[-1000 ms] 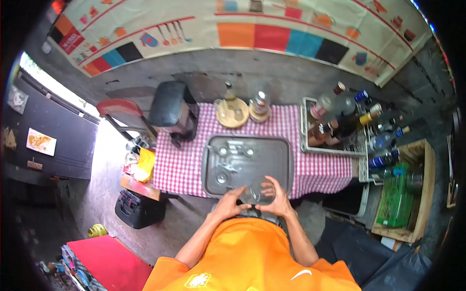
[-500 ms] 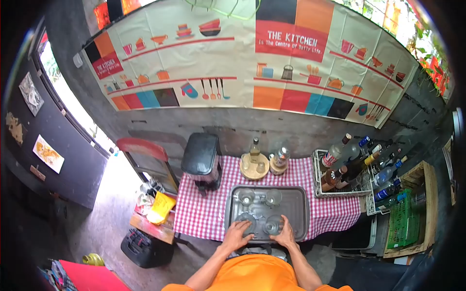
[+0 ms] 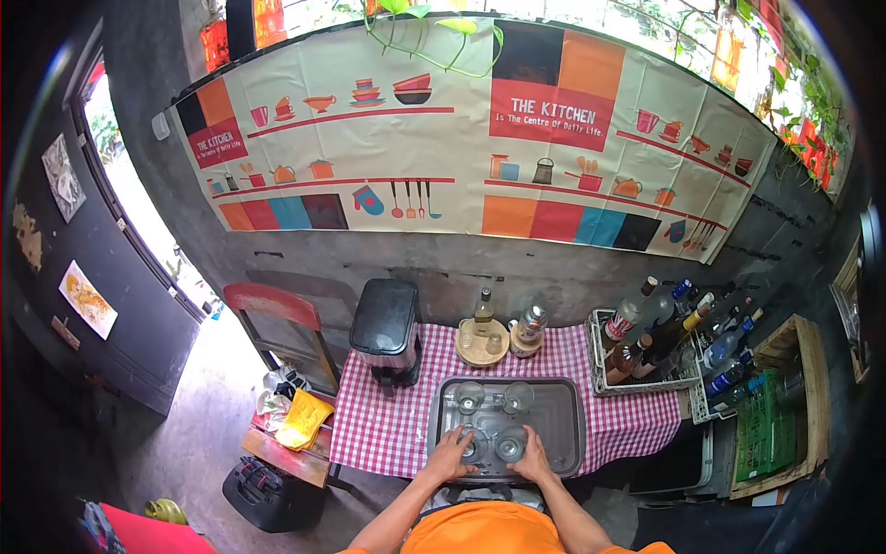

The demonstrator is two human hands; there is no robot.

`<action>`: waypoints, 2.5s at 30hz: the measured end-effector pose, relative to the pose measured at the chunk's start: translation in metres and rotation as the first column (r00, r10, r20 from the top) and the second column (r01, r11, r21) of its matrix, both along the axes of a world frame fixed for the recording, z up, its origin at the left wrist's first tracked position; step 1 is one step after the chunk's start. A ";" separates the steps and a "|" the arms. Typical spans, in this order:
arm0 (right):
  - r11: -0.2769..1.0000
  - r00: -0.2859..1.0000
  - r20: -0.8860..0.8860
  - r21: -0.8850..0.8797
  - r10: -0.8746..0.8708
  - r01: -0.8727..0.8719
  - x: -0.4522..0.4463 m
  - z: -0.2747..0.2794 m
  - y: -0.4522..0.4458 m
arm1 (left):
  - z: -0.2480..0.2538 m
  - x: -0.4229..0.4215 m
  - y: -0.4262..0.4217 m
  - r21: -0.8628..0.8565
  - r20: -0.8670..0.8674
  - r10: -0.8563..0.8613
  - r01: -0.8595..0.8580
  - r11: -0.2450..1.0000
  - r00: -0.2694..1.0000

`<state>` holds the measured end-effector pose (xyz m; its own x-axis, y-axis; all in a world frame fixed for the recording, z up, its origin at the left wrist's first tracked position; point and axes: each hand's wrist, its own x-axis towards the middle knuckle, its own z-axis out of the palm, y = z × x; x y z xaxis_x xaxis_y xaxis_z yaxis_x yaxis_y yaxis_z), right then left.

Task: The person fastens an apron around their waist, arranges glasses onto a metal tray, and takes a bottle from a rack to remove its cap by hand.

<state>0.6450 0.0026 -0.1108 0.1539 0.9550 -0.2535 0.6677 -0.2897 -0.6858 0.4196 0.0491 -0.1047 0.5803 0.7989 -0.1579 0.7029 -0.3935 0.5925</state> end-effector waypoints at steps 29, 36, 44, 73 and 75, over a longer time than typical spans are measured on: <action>0.980 0.970 0.173 -0.128 0.173 -0.152 -0.009 0.011 0.017 | -0.010 0.018 0.024 0.028 -0.150 -0.072 0.077 0.997 0.986; 0.979 0.973 0.160 -0.138 0.169 -0.147 -0.007 0.006 0.017 | -0.011 0.020 0.025 0.034 -0.156 -0.068 0.074 0.997 0.985; 0.982 0.980 0.113 -0.117 0.164 -0.150 -0.007 0.010 0.018 | -0.018 0.018 0.024 0.041 -0.099 -0.046 0.051 0.998 0.994; 0.991 0.992 0.038 -0.058 0.120 -0.117 -0.006 0.009 0.015 | -0.002 0.016 0.018 -0.017 -0.055 0.051 -0.052 0.998 0.997; 0.992 0.993 0.034 -0.049 0.117 -0.116 -0.007 0.010 0.015 | -0.003 0.016 0.018 -0.017 -0.053 0.054 -0.055 0.998 0.997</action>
<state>0.6384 0.0173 -0.1012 0.0524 0.9541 -0.2948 0.7233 -0.2398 -0.6476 0.4357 0.0675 -0.1078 0.5261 0.8260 -0.2024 0.7537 -0.3427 0.5608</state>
